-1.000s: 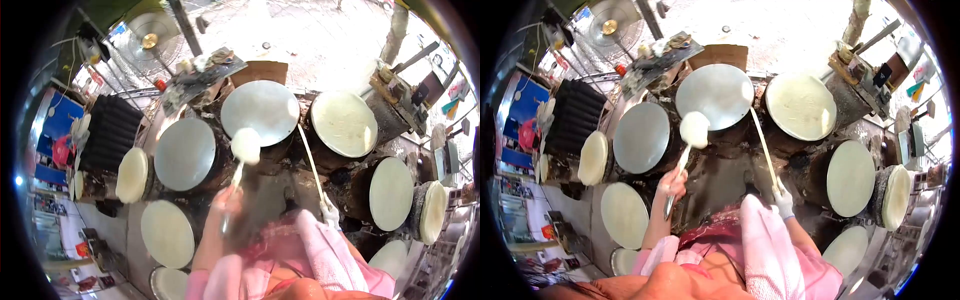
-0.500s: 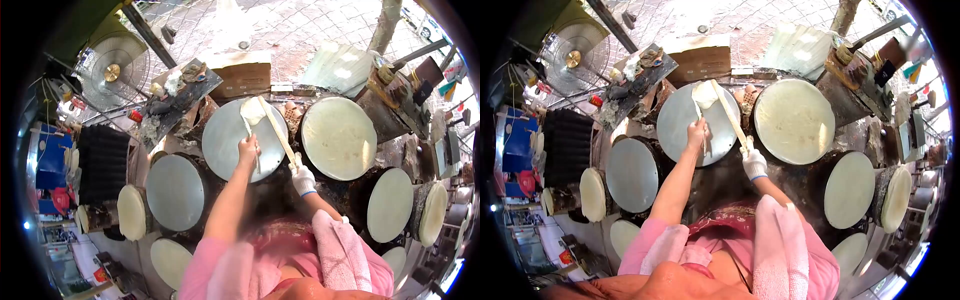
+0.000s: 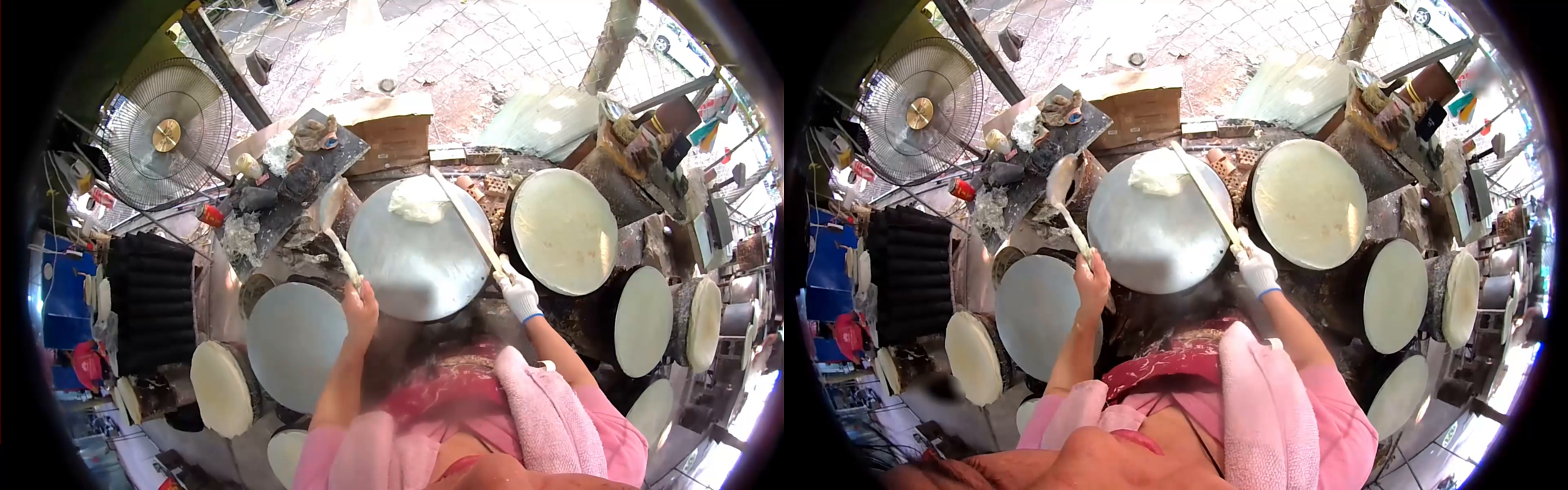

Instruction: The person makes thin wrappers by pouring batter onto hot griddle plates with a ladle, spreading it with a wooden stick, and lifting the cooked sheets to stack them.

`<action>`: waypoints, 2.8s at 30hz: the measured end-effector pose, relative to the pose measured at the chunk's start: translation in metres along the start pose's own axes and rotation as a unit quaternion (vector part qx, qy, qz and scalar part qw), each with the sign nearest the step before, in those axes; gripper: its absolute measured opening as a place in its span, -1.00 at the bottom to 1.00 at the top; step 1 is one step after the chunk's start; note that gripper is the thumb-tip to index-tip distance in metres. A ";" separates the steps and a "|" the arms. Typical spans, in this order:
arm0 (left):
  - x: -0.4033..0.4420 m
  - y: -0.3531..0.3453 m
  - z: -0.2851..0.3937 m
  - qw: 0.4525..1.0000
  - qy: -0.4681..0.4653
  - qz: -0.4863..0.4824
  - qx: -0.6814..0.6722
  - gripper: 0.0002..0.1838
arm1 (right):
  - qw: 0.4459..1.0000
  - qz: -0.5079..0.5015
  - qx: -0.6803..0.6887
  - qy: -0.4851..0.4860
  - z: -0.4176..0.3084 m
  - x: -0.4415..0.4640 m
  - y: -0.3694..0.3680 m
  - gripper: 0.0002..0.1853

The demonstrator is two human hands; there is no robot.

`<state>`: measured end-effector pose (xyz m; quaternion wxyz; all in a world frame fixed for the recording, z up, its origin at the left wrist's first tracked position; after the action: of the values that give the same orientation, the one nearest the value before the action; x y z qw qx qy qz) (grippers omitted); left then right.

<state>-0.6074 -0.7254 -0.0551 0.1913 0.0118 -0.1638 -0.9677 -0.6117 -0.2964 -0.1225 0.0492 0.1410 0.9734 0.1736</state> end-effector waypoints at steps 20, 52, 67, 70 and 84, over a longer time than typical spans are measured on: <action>-0.113 0.056 -0.011 0.983 0.156 0.093 0.006 -0.80 | 0.948 -0.300 0.090 -0.052 -0.033 0.069 -0.045 -0.60; -0.193 0.017 0.016 0.912 0.342 0.222 -0.043 -0.78 | 0.759 -0.628 -0.165 -0.037 -0.063 0.131 -0.103 -0.49; -0.206 0.041 -0.001 0.923 0.290 0.215 0.131 -0.74 | 0.730 -0.655 -0.164 0.106 -0.071 0.161 -0.122 -0.57; -0.197 0.045 -0.011 0.930 0.239 0.208 0.187 -0.71 | 0.779 -0.596 -0.190 0.045 -0.083 0.193 -0.133 -0.60; -0.103 0.005 -0.004 0.875 0.146 -0.015 0.461 -0.74 | 0.754 -0.617 -0.163 0.154 -0.048 0.177 -0.140 -0.55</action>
<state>-0.5096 -0.6927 -0.0614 0.1715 0.2425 -0.5613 -0.7725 -0.8234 -0.3862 -0.1354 0.0173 -0.5293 0.8004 0.2810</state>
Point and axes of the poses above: each hand's wrist, its own x-axis towards the middle knuckle, its own y-axis out of the back of the hand, z = x × y, the point moved 10 cm from there along x, towards the middle knuckle, and after that the axes turned 2 degrees about z, right-handed, at the moved point
